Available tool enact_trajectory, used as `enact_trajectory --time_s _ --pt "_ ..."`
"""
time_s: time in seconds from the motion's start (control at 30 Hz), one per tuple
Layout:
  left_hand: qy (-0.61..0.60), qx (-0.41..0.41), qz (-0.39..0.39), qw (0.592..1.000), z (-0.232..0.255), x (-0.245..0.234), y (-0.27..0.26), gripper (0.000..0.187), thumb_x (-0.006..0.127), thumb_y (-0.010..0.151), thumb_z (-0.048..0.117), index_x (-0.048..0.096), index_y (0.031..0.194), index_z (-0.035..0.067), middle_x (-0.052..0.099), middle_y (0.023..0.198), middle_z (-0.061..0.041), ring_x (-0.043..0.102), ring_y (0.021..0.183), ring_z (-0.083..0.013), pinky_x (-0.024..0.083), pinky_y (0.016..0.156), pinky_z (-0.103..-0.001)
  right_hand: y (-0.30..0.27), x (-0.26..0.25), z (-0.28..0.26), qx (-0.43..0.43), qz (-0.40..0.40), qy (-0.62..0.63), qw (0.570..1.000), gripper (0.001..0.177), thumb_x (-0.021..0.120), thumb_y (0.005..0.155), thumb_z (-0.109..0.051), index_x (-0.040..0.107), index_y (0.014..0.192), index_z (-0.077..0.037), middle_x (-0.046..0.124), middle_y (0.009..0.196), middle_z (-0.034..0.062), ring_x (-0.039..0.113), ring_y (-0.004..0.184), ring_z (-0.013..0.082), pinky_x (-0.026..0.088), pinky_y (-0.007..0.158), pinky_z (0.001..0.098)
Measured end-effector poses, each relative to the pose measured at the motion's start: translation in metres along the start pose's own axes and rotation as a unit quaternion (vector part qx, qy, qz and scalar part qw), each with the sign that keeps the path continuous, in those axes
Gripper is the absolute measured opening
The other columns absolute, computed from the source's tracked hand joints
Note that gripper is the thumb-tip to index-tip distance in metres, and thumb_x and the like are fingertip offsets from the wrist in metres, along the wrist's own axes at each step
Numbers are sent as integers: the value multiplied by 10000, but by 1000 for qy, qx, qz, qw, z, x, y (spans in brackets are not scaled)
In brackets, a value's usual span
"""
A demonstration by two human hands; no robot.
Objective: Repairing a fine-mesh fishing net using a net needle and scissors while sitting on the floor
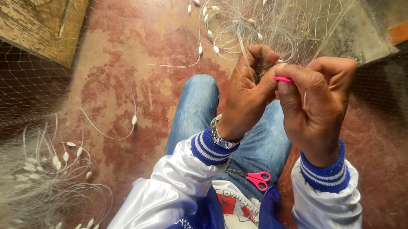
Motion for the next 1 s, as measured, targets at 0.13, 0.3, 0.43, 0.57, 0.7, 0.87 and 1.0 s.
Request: enact_trajectory --time_s 0.13,0.3,0.43,0.57,0.7,0.87,1.0 --pt "7 -8 2 1000 7 3 2 212 553 866 168 398 991 95 461 907 -30 615 580 -126 468 611 -178 0 -16 -6 23 79 27 996 96 485 965 -83 574 963 -47 350 1009 136 388 931 229 341 857 357" --pt "-12 7 2 1000 0 -10 2 269 569 856 128 385 1049 95 430 976 -41 606 684 -120 556 662 -253 -31 -60 42 -8 261 229 938 449 467 883 -534 505 936 -90 480 937 54 441 870 267 347 970 424" --pt "-21 -2 3 1000 1 -12 1 275 549 841 49 367 1042 93 464 818 -41 611 691 -127 537 701 -249 -58 -77 48 49 252 249 934 403 494 860 -524 524 890 -123 466 851 -2 453 844 201 386 994 393" --pt "1 33 -14 999 -2 -13 -1 336 563 817 2 368 1068 112 380 817 -13 553 717 -95 458 721 -199 -79 -81 35 85 201 271 937 416 490 877 -557 492 921 -143 457 912 -30 471 887 142 467 970 375" --pt "19 56 -43 997 1 -13 -3 354 594 822 30 363 1078 109 371 854 -10 498 744 -61 439 754 -181 -79 -71 0 126 155 308 930 363 402 992 -434 388 829 -110 367 845 8 462 761 149 597 775 355" --pt "-52 60 -113 990 -15 -12 -9 357 529 888 -11 295 1119 131 403 952 -23 485 788 -82 425 734 -182 -68 -42 -18 139 88 518 840 156 430 1027 -300 461 1108 -171 302 668 51 370 561 186 582 564 384" --pt "-54 67 -109 990 0 -2 -11 317 548 875 26 323 1073 128 339 895 -16 479 754 -80 430 673 -173 -59 -14 -6 199 31 656 728 161 418 1007 -261 412 1048 -105 245 637 17 282 513 132 475 405 258"
Point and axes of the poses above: each hand's wrist, its own y-axis towards the middle knuckle, its own x-axis out of the palm, z = x × y, the point moved 2 cm from there along y, towards the middle knuckle
